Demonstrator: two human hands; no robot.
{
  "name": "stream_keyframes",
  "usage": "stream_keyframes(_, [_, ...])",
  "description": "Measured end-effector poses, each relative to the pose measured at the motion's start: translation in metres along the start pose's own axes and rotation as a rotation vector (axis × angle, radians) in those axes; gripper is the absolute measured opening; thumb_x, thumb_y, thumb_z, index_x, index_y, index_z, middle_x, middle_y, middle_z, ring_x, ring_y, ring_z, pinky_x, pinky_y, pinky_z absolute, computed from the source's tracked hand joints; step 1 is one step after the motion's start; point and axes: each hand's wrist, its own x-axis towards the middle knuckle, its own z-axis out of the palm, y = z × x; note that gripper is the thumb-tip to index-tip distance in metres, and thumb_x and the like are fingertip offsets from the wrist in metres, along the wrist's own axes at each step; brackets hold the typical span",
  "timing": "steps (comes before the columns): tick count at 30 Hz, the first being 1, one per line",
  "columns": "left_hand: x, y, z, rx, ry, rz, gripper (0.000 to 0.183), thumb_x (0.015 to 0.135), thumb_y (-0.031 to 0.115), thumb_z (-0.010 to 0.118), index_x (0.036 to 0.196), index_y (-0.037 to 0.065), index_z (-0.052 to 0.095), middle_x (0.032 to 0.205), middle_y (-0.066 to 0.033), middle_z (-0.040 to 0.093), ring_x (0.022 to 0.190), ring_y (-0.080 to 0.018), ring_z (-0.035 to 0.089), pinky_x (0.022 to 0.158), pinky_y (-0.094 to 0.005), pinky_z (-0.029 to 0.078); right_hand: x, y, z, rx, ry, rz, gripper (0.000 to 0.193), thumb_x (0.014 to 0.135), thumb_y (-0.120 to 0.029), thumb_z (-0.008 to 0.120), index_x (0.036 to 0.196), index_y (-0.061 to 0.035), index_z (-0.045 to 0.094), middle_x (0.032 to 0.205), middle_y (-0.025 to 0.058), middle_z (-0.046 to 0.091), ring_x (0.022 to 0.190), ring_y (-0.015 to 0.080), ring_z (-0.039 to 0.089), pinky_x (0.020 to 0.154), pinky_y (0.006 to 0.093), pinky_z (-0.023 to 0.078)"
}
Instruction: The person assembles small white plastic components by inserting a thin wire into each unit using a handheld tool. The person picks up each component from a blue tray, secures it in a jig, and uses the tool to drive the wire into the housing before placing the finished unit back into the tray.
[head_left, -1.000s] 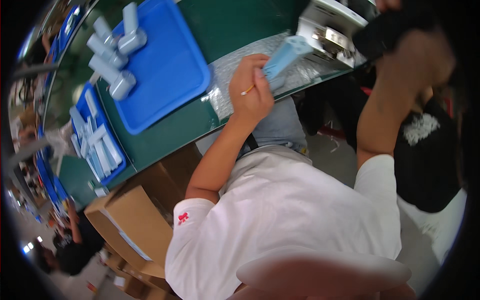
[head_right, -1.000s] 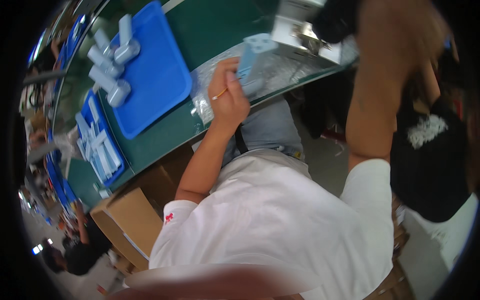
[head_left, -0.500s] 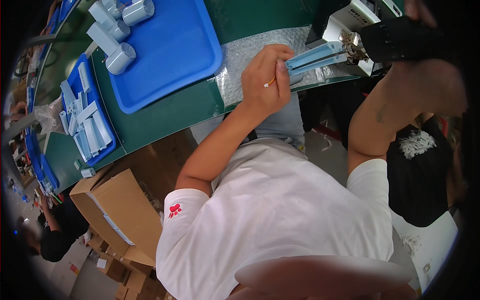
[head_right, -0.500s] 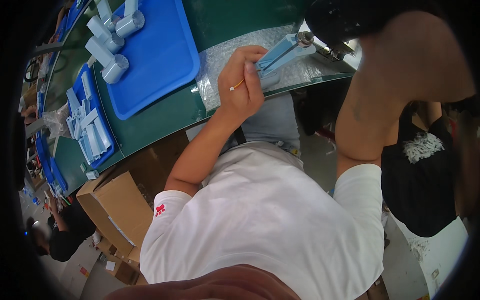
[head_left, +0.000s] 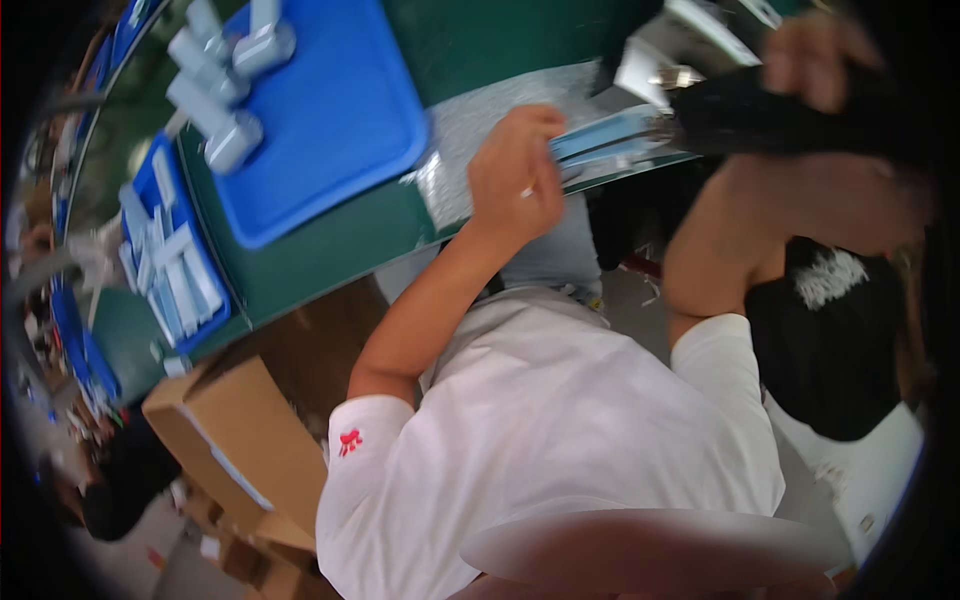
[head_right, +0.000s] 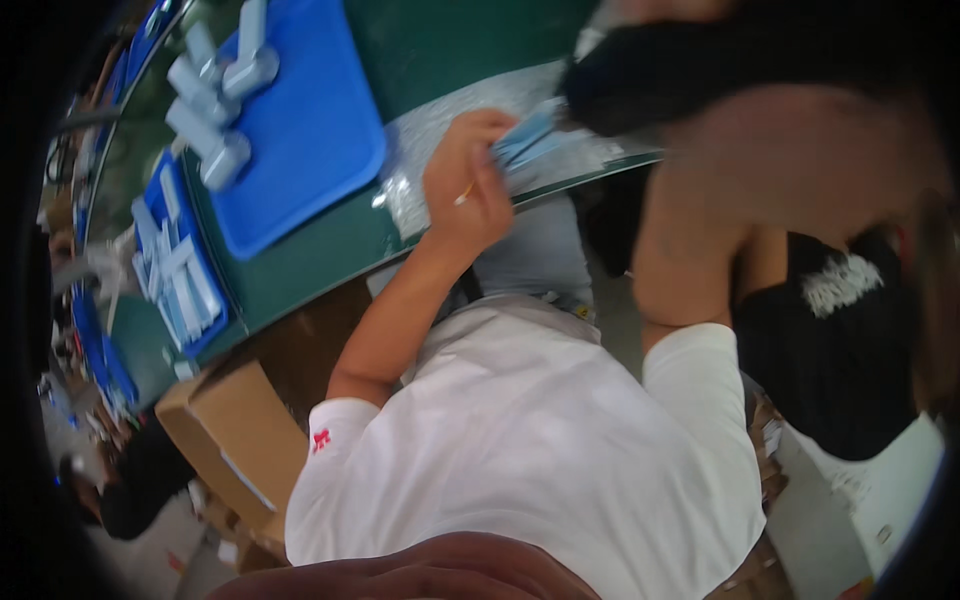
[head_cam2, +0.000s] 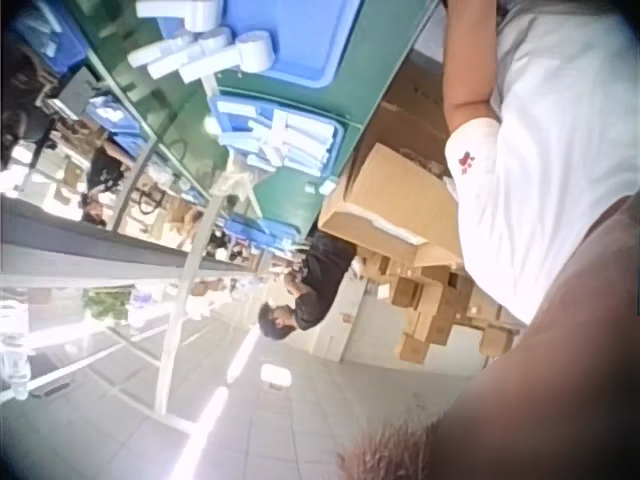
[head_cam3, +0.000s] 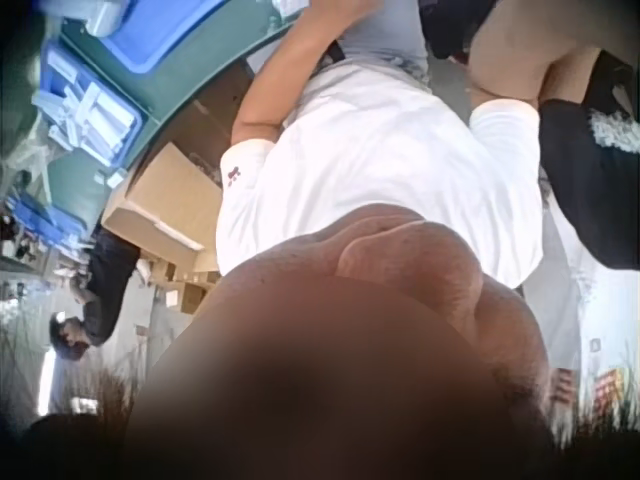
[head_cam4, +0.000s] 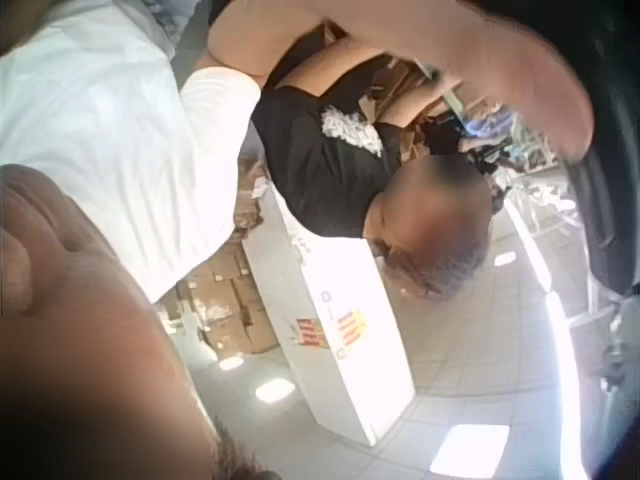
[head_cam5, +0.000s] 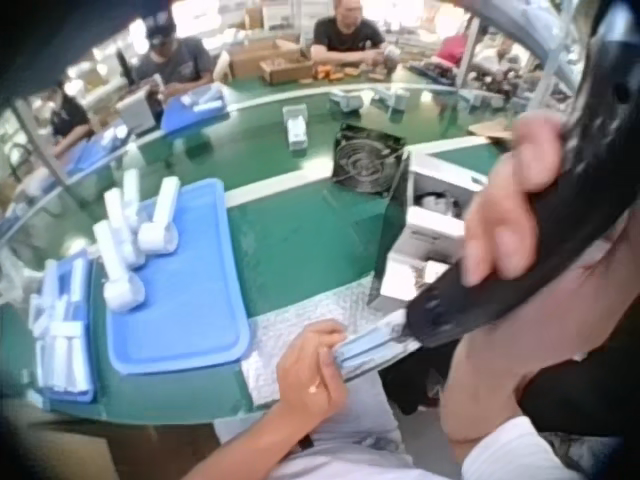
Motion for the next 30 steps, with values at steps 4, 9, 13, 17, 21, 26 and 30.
stream_keyframes(4, [-0.001,0.005,-0.007,0.037,-0.002,-0.063,0.03,0.108,0.011,0.036,0.103,-0.003,0.062,0.106,-0.0205,0.069,0.086,-0.0303,0.068,0.078,-0.0355,0.052,-0.002,0.011,0.025,0.044,0.199,-0.054,0.042,0.109,-0.042,0.05,0.125,-0.0032,0.049,0.088,0.0142,0.062,0.059,0.0187,0.062,0.053,0.0304,0.052])
stream_keyframes(9, [0.01,0.014,-0.003,0.011,-0.058,-0.125,0.025,0.104,0.007,0.04,0.1,-0.003,0.063,0.105,-0.0206,0.069,0.09,-0.037,0.068,0.079,-0.0401,0.053,0.044,-0.013,-0.034,0.264,-0.329,-0.257,0.038,0.109,-0.038,0.051,0.123,-0.0027,0.052,0.098,0.0149,0.065,0.059,0.0179,0.063,0.049,0.0319,0.053])
stream_keyframes(13, [0.005,0.007,-0.008,-0.003,-0.016,-0.156,0.024,0.104,0.006,0.04,0.102,-0.003,0.062,0.106,-0.0214,0.069,0.089,-0.037,0.068,0.079,-0.0408,0.053,0.053,-0.041,-0.029,-0.113,0.01,-0.356,0.039,0.108,-0.043,0.054,0.112,-0.0045,0.056,0.085,0.0105,0.064,0.057,0.0138,0.063,0.047,0.0265,0.052])
stream_keyframes(17, [0.003,0.009,-0.011,0.016,-0.05,-0.123,0.023,0.103,0.005,0.04,0.103,-0.004,0.061,0.106,-0.0219,0.069,0.089,-0.0378,0.068,0.079,-0.041,0.053,0.065,-0.008,-0.034,-0.431,-0.006,-0.561,0.035,0.107,-0.028,0.059,0.133,-0.0043,0.052,0.086,0.0057,0.066,0.056,0.0086,0.058,0.05,0.0228,0.049])
stream_keyframes(21, [0.01,0.011,-0.009,0.038,-0.089,-0.11,0.021,0.102,0.004,0.042,0.102,-0.003,0.062,0.105,-0.0212,0.069,0.089,-0.0377,0.068,0.079,-0.0415,0.053,0.07,0.007,-0.056,-0.497,-0.179,-0.593,0.042,0.108,-0.02,0.055,0.145,-0.0035,0.044,0.085,0.0047,0.063,0.056,0.007,0.055,0.05,0.0216,0.046])
stream_keyframes(26, [0.012,0.013,-0.007,0.049,-0.047,-0.093,0.022,0.1,0.003,0.042,0.099,-0.003,0.063,0.103,-0.0218,0.069,0.087,-0.0386,0.068,0.079,-0.042,0.053,0.037,0.017,-0.055,-0.38,0.081,-0.351,0.048,0.109,-0.025,0.052,0.151,-0.0062,0.034,0.083,0.0081,0.061,0.052,0.0124,0.055,0.047,0.0253,0.047])
stream_keyframes(30, [0.009,0.005,-0.006,0.076,-0.015,-0.018,0.019,0.098,0.002,0.045,0.098,-0.002,0.064,0.101,-0.0201,0.069,0.085,-0.0377,0.068,0.076,-0.0418,0.053,0.015,0.002,-0.041,-0.264,0.081,-0.284,0.042,0.107,-0.044,0.049,0.122,-0.0054,0.045,0.085,0.009,0.061,0.053,0.0153,0.057,0.047,0.0274,0.049])
